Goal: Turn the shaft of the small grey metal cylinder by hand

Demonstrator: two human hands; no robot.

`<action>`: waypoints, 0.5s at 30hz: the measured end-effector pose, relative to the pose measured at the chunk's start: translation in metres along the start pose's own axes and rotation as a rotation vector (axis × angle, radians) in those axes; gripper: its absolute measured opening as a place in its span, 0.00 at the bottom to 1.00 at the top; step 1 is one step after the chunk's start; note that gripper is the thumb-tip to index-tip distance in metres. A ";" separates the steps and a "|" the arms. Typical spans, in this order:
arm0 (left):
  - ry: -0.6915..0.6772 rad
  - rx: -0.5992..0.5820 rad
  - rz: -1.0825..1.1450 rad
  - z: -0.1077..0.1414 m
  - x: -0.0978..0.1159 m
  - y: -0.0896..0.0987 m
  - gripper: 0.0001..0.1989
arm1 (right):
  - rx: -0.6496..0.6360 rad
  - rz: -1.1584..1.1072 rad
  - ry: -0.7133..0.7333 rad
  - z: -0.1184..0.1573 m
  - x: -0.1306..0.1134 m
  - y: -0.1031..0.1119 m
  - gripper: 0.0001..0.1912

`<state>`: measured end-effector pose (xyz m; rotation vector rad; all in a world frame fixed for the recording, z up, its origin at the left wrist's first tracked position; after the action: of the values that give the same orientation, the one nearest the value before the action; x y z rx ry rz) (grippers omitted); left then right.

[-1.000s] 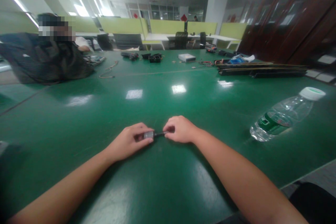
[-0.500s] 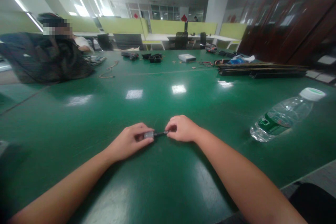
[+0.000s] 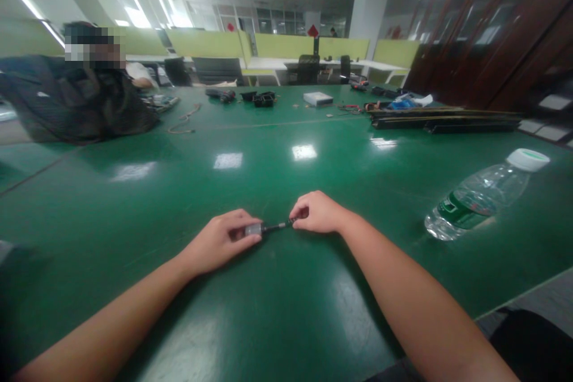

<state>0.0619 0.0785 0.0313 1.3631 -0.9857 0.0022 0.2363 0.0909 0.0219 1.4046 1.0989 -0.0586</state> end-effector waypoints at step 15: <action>-0.018 0.008 -0.009 -0.001 0.002 0.001 0.14 | 0.111 0.053 0.187 -0.024 -0.038 -0.040 0.08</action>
<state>0.0639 0.0785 0.0334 1.3775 -0.9957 -0.0133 0.1773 0.0787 0.0214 1.5621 1.2262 0.0517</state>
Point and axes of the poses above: each hand's wrist, its own z-axis away from the middle knuckle, its own y-axis out of the back of the hand, x = y × z, the point moved 9 cm from there along -z, towards the middle knuckle, and after that the axes turned 6 degrees about y, right-handed, at the moved point
